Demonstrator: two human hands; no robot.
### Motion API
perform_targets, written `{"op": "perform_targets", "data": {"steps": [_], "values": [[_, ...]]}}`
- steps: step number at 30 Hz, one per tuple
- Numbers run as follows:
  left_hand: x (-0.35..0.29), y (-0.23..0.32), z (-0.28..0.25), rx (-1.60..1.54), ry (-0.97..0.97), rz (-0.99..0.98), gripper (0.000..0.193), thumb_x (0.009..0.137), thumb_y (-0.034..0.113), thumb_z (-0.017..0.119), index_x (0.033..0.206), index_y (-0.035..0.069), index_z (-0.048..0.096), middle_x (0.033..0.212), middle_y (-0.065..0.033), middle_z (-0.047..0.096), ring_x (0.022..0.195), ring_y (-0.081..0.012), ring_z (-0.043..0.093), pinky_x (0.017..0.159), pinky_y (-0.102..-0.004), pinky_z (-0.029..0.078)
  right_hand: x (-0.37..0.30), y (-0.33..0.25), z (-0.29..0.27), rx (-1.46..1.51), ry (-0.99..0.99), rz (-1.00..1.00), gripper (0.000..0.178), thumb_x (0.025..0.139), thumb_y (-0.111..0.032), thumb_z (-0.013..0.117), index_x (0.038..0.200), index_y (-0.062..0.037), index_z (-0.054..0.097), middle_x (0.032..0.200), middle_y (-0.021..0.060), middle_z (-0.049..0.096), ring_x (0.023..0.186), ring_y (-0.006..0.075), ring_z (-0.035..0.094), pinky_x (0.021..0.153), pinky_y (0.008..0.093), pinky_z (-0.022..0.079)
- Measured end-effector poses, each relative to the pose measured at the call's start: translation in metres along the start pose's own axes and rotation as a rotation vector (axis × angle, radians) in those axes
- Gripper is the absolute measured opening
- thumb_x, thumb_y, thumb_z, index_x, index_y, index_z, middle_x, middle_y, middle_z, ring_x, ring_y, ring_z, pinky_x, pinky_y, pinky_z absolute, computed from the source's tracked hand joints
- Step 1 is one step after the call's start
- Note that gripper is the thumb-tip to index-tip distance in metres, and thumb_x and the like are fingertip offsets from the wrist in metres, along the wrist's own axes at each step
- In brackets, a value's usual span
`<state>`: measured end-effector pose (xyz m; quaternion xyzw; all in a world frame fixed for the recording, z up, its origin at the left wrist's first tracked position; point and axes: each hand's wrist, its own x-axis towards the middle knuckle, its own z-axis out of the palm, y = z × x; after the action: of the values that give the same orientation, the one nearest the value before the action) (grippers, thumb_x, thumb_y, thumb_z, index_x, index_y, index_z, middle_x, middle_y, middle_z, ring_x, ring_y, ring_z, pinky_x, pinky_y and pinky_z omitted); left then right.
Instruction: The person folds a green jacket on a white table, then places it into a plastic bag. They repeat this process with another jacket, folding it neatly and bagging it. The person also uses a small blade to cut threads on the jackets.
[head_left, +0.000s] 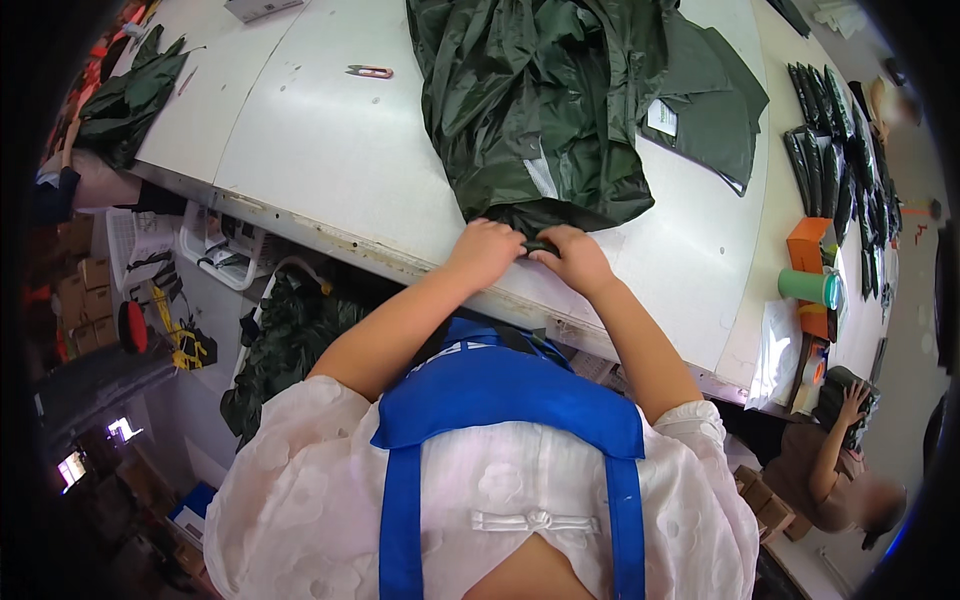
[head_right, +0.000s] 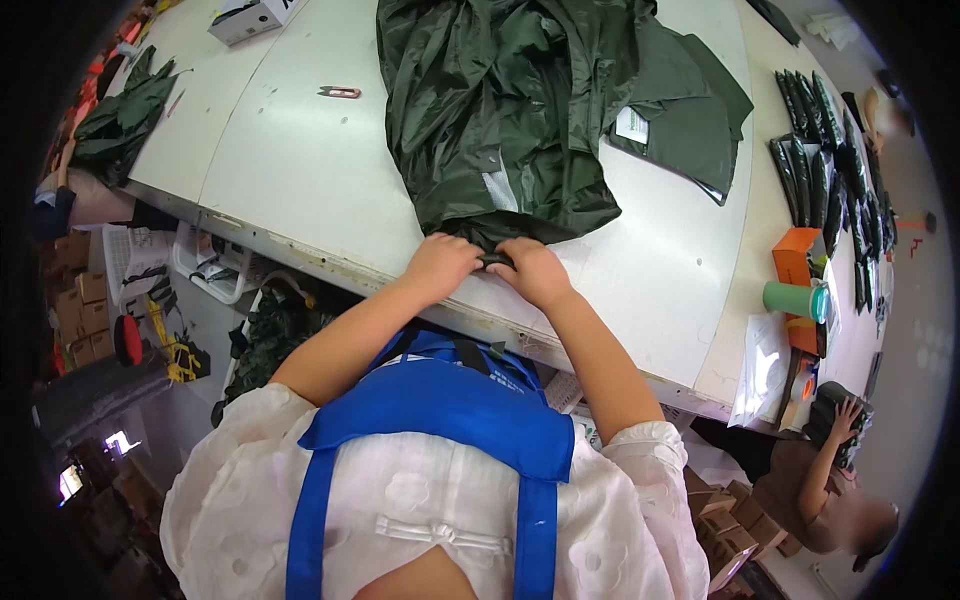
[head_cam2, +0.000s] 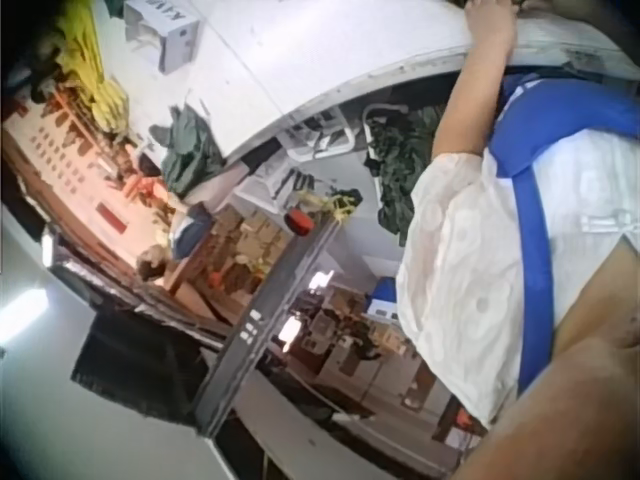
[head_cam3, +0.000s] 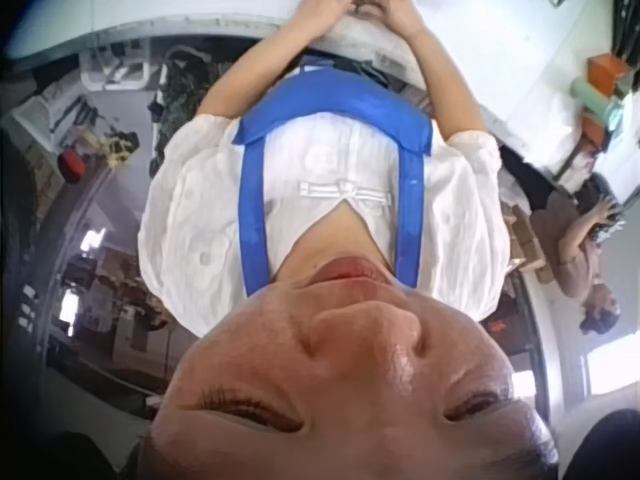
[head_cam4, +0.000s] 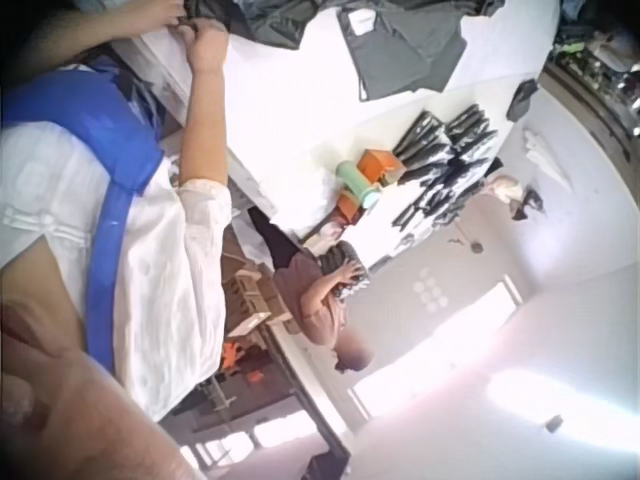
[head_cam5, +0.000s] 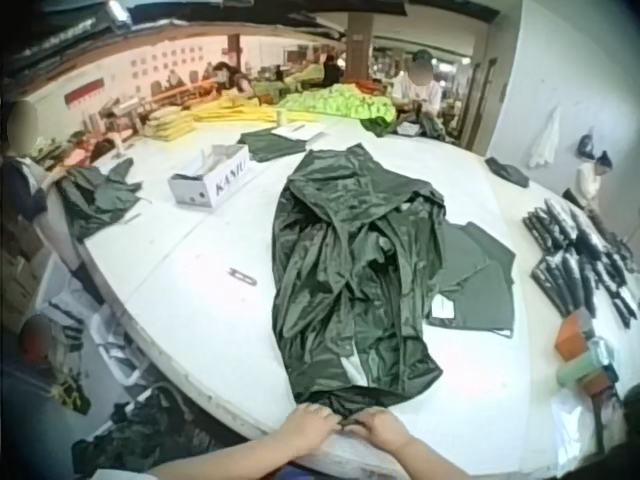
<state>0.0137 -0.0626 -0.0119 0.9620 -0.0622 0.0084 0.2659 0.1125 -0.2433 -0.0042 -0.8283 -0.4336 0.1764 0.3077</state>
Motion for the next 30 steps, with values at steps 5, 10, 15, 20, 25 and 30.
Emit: {"op": "perform_targets", "data": {"steps": [5,10,15,20,25,30], "values": [[0.011,0.001,-0.006,-0.106,-0.126,-0.297,0.012,0.087,0.023,0.058,0.087,0.011,0.057,0.085,-0.0085,0.066,0.083,-0.0310,0.062,0.078,-0.0467,0.042,-0.002,0.000,0.003,-0.197,0.034,-0.093,0.024,0.079,-0.025,0.068,0.093,-0.0055,0.065,0.086,0.0114,0.062,0.085,0.0309,0.060,0.078,0.0400,0.046],[0.001,-0.001,-0.018,-0.049,-0.011,-0.131,0.015,0.084,0.022,0.060,0.095,0.011,0.060,0.100,-0.0086,0.063,0.095,-0.0332,0.058,0.077,-0.0458,0.045,0.004,0.000,0.002,-0.098,-0.039,0.124,0.031,0.084,-0.025,0.064,0.103,-0.0018,0.060,0.092,0.0169,0.064,0.090,0.0349,0.060,0.078,0.0432,0.047],[0.004,-0.030,-0.003,0.002,0.018,-0.010,0.021,0.084,0.019,0.060,0.103,0.012,0.060,0.097,-0.0084,0.060,0.097,-0.0313,0.057,0.075,-0.0447,0.047,0.011,0.007,0.006,-0.095,0.027,0.146,0.037,0.087,-0.019,0.058,0.114,0.0042,0.051,0.099,0.0247,0.061,0.095,0.0392,0.059,0.082,0.0463,0.047],[0.024,-0.010,-0.026,-0.085,-0.104,-0.212,0.019,0.085,0.014,0.054,0.104,0.012,0.055,0.096,-0.0090,0.060,0.095,-0.0309,0.058,0.072,-0.0448,0.048,0.016,0.005,-0.003,-0.117,0.154,0.268,0.041,0.087,-0.010,0.054,0.124,0.0047,0.045,0.116,0.0290,0.051,0.097,0.0435,0.057,0.086,0.0452,0.047],[0.024,-0.007,-0.013,0.118,0.011,-0.195,0.020,0.083,0.012,0.051,0.102,0.012,0.055,0.106,-0.0089,0.057,0.095,-0.0316,0.058,0.072,-0.0450,0.048,0.011,0.008,0.005,-0.294,0.203,0.020,0.042,0.083,-0.009,0.058,0.122,0.0011,0.049,0.122,0.0229,0.049,0.114,0.0406,0.047,0.098,0.0423,0.041],[0.014,-0.024,0.005,0.074,0.162,-0.224,0.022,0.081,0.013,0.057,0.103,0.013,0.059,0.116,-0.0082,0.055,0.103,-0.0324,0.056,0.078,-0.0453,0.047,0.008,-0.011,-0.007,-0.277,0.110,-0.107,0.030,0.082,-0.014,0.063,0.109,-0.0035,0.061,0.120,0.0167,0.051,0.111,0.0365,0.047,0.098,0.0414,0.040]]}}
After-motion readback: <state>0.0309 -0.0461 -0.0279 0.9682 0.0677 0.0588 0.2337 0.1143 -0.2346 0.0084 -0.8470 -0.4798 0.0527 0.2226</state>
